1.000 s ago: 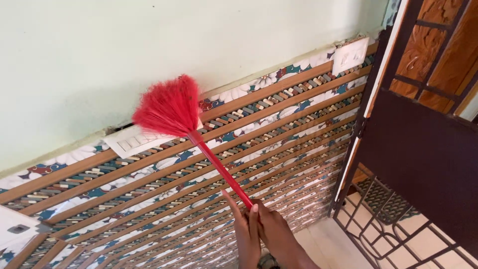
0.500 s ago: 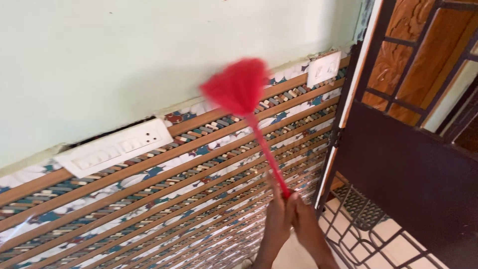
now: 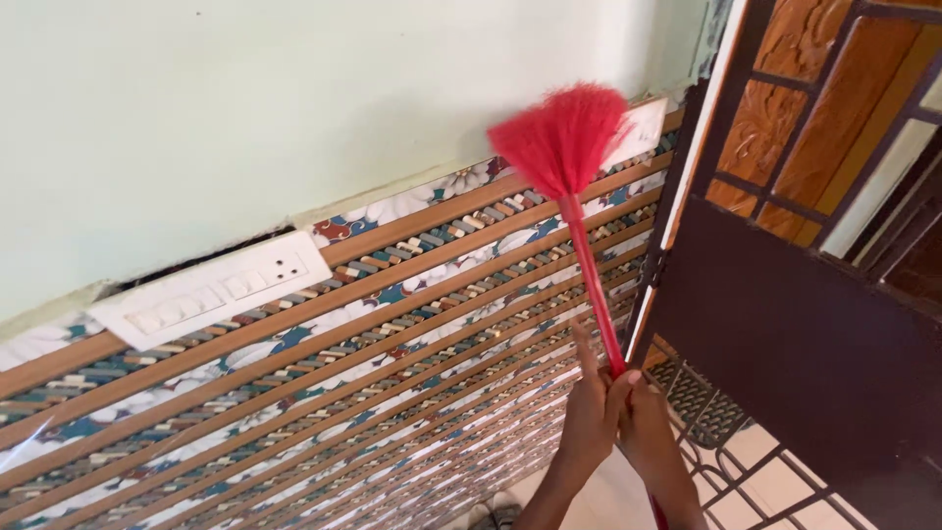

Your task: Dusting a wall with decorative wooden slats using a long-handled duster.

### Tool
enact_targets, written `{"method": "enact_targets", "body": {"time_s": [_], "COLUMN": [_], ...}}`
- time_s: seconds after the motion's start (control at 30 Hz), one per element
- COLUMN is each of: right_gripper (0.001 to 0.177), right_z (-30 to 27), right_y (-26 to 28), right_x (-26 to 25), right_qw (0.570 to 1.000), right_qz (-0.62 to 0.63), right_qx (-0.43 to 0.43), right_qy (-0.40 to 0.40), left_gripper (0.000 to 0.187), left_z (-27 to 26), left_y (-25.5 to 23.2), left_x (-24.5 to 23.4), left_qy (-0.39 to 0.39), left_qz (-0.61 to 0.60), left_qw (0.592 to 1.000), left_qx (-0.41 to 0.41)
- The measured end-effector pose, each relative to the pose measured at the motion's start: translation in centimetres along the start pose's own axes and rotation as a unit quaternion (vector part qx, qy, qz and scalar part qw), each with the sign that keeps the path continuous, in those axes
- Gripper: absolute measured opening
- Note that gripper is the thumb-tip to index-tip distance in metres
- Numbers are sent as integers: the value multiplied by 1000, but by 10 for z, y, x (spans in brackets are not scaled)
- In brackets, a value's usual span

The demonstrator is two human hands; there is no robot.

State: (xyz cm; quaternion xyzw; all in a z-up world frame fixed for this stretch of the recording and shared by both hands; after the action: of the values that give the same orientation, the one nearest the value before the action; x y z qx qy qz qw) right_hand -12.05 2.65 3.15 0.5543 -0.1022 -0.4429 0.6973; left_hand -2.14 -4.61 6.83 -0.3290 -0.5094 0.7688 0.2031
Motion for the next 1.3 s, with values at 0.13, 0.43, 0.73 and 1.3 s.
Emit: {"method": "enact_targets", "body": {"time_s": [0.13, 0.43, 0.73, 1.3], "right_gripper": [21, 25, 33, 25], "right_z": [-31, -80, -56, -137], "right_y": [33, 122, 57, 81], "right_x": [38, 123, 94, 155], "right_qw": [996, 975, 988, 899], "right_qz": [7, 43, 24, 249], "right_qx": [51, 42, 67, 213], "right_qy": [71, 212, 138, 289], "left_gripper": [102, 95, 83, 47], "left_z": [-42, -119, -119, -144], "left_y": [8, 29, 50, 50], "left_x": [-38, -124, -93, -151], "left_qy": [-48, -196, -70, -128], "left_qz": [-55, -96, -147, -333], "left_qw": [997, 973, 987, 933], "left_qx": [-18, -77, -9, 35]}}
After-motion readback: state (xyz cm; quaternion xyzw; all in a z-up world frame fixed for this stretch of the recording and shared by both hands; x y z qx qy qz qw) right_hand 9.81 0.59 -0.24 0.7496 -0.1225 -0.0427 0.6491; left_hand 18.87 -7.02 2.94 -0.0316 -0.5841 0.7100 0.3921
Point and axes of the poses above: each hand's wrist, its own z-axis towards the middle knuckle, its own x-axis out of the palm, y = z × x, the point moved 7 cm from there along z, towards the middle knuckle, and after that the axes turned 15 degrees about z, right-handed, at the moved point
